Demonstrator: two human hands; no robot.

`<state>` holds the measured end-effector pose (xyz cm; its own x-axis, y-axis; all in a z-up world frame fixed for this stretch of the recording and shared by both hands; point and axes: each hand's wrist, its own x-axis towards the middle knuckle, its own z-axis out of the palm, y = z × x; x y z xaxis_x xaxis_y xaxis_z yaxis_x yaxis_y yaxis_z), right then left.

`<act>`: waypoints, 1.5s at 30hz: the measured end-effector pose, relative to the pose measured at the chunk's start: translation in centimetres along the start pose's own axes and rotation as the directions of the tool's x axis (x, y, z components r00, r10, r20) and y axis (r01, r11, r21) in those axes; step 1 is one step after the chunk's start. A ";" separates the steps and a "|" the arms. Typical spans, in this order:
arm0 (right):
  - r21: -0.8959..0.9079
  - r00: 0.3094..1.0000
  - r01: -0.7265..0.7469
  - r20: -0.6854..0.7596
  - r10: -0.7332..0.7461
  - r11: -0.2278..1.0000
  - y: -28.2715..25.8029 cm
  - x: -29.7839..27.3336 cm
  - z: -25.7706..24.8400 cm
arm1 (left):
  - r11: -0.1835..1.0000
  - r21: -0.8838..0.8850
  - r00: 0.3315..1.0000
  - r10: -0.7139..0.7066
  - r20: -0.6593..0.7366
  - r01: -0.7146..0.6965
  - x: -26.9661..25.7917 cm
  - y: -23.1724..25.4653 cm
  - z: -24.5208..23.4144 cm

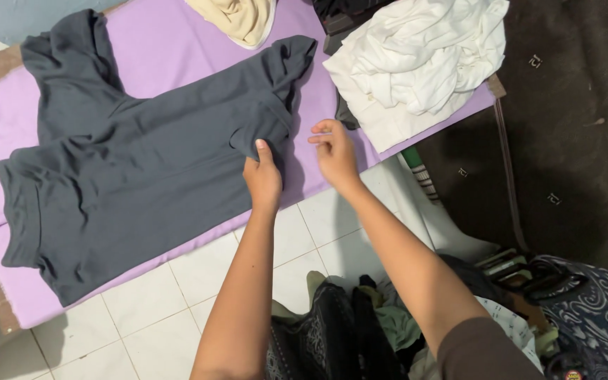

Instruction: The person places a folded shirt into a wardrobe, then lays another shirt onto a flat surface, folds it by hand, and puts it inside the wardrobe.

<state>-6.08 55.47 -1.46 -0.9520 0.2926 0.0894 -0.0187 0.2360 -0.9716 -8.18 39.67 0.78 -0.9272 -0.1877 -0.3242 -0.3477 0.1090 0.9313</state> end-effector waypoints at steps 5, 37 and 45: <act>-0.033 0.980 -0.132 0.143 0.136 0.991 1.9 1.7 0.4 | 0.998 -0.019 0.997 -0.051 0.064 0.052 0.6 -0.8 -0.5; 0.656 0.815 -0.569 0.371 0.445 0.496 -0.6 13.9 2.7 | 0.995 -0.091 0.992 -0.031 0.122 0.042 -0.5 -3.3 -1.1; 0.255 0.968 -0.242 0.001 0.250 0.936 -0.5 14.4 -1.2 | 0.771 0.364 0.852 0.447 0.273 -0.522 -2.4 -1.8 1.3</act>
<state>-19.40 60.70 0.59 -0.9268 0.3415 -0.1565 0.1350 -0.0861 -0.9871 -5.52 41.21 -0.34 -0.9833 0.1552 0.0951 0.1649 0.5377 0.8268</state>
